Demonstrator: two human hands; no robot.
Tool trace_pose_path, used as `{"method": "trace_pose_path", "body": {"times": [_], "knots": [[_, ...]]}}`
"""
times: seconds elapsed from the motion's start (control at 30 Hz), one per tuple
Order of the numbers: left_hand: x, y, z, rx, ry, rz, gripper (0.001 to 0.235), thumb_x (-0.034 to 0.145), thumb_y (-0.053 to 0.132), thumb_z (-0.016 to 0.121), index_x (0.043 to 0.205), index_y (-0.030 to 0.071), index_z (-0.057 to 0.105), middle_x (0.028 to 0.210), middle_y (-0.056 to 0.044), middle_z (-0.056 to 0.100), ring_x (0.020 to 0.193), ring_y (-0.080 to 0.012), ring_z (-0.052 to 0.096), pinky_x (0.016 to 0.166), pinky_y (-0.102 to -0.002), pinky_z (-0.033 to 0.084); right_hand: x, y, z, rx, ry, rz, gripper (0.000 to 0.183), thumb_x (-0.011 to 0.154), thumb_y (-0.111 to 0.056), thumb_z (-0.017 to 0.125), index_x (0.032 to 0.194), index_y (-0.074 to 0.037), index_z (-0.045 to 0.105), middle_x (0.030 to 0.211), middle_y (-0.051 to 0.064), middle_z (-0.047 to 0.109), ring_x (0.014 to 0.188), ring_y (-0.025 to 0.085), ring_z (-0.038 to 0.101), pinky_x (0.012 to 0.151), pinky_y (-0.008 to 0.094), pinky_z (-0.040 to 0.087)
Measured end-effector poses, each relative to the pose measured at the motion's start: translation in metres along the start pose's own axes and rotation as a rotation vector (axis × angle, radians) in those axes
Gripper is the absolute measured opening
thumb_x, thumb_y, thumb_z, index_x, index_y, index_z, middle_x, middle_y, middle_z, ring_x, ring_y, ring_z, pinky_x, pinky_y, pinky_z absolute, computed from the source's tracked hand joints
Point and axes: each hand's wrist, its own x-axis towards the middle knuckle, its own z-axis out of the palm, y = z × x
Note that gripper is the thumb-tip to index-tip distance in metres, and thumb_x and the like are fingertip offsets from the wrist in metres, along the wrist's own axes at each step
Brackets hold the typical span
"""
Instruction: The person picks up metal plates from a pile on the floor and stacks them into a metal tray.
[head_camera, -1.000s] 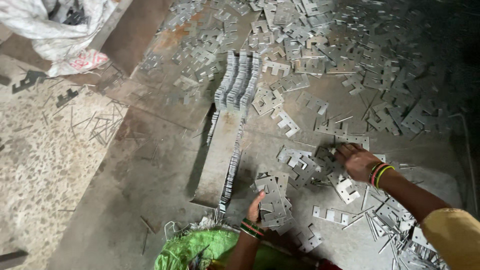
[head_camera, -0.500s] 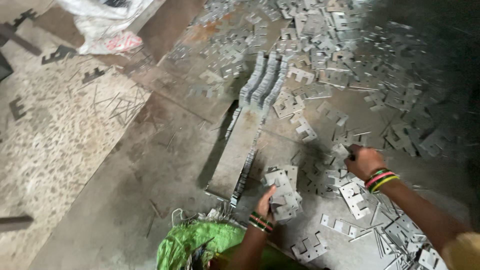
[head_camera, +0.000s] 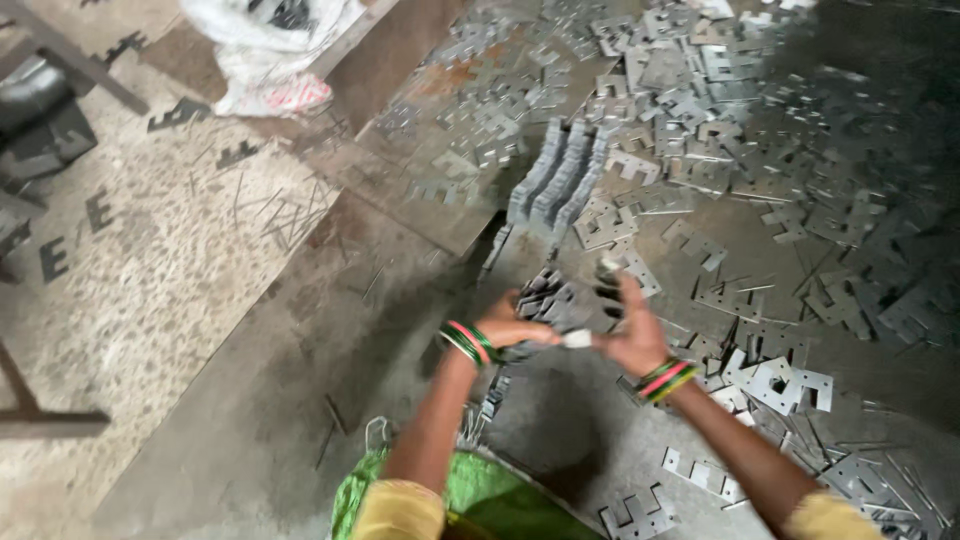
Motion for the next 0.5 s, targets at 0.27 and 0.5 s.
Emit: {"method": "trace_pose_path", "body": {"times": [0.27, 0.5], "knots": [[0.012, 0.063, -0.026, 1.301, -0.451, -0.237, 0.076, 0.052, 0.025, 0.096, 0.119, 0.004, 0.068, 0.111, -0.023, 0.075, 0.101, -0.0347, 0.073, 0.086, -0.046, 0.059, -0.020, 0.001, 0.124, -0.043, 0.056, -0.211, 0.111, 0.062, -0.011, 0.093, 0.152, 0.000, 0.029, 0.146, 0.025, 0.043, 0.138, 0.042, 0.046, 0.113, 0.044, 0.041], [0.016, -0.003, -0.089, 0.805, -0.332, -0.027, 0.087, 0.051, 0.036, 0.103, 0.120, -0.001, 0.065, 0.117, -0.016, 0.071, 0.112, -0.0316, 0.071, 0.097, -0.041, 0.056, -0.018, 0.016, 0.123, -0.139, -0.028, -0.239, 0.102, 0.067, -0.006, 0.086, 0.153, 0.001, 0.031, 0.145, 0.027, 0.049, 0.136, 0.043, 0.050, 0.112, 0.042, 0.043]]}}
